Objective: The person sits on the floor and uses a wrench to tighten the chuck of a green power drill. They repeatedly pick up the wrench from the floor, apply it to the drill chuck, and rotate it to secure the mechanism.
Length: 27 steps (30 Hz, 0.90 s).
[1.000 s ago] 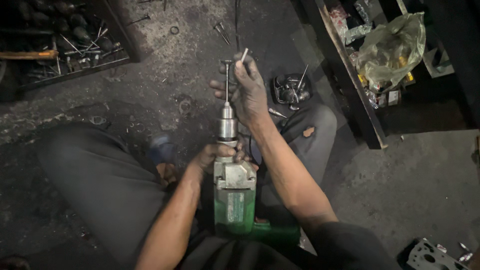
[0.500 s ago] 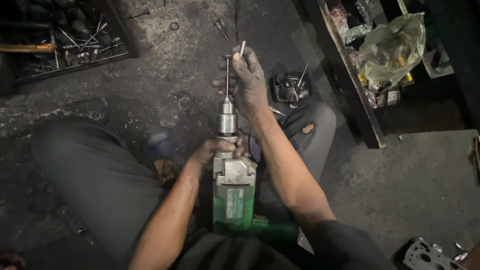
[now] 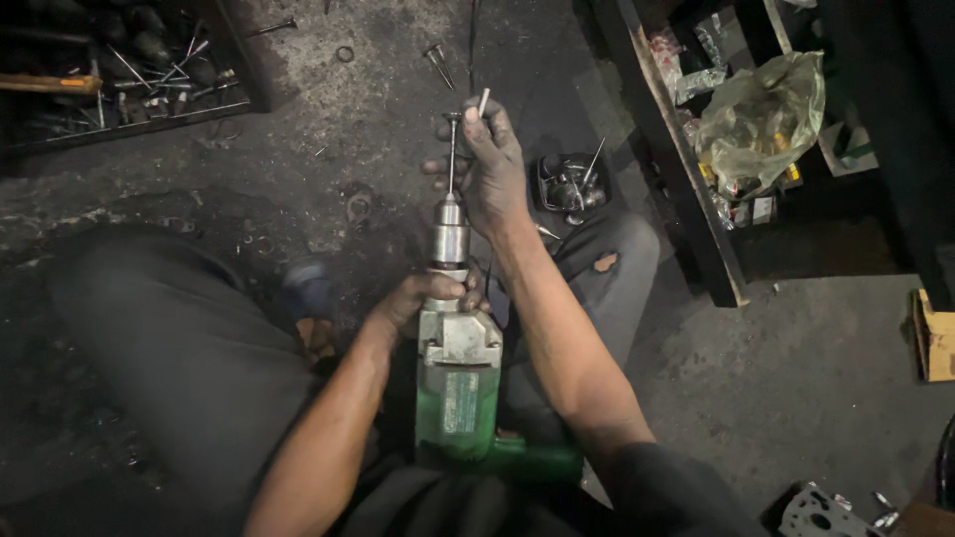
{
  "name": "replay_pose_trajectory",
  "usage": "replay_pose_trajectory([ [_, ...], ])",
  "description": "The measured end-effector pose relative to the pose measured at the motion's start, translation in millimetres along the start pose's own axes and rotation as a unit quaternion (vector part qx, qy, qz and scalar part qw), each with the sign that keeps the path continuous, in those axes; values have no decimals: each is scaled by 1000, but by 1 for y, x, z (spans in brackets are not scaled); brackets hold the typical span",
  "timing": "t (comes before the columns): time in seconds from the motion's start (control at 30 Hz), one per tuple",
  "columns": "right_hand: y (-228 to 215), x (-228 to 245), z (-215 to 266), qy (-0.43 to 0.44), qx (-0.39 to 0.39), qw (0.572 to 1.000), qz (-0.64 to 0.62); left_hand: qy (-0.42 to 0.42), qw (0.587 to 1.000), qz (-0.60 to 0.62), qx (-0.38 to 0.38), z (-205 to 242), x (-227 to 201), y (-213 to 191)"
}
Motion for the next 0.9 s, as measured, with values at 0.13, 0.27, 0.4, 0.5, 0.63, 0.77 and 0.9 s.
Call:
replay_pose_trajectory([
  [0.13, -4, -9, -5, 7, -16, 1000, 11, -6, 1000, 13, -6, -3, 0, -6],
  [0.27, -6, -15, -10, 13, -25, 999, 25, -2, 1000, 19, -3, -3, -1, -6],
  [0.4, -8, -7, -15, -36, -34, 999, 7, 8, 1000, -17, -5, -1, 5, -2],
  [0.5, -6, 6, -15, -12, -72, 997, 33, -13, 1000, -3, 14, -2, 6, 0],
  [0.63, -4, 12, -1, 61, -48, 997, -8, -3, 1000, 1, 13, -1, 11, -1],
  [0.77, 1, 11, 7, 133, -18, 990, -43, -40, 999, 27, -5, -1, 7, -1],
  [0.9, 3, 9, 11, 49, 19, 999, -4, -28, 999, 21, -22, -1, 8, -4],
])
Point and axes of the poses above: each hand's wrist, its own z-axis away from the middle knuckle, its own y-axis out of the palm, x = y × z, the point moved 1 cm from there along -z, towards the middle knuckle, and after that the axes turned 11 degrees about z, right-handed, at the moved point
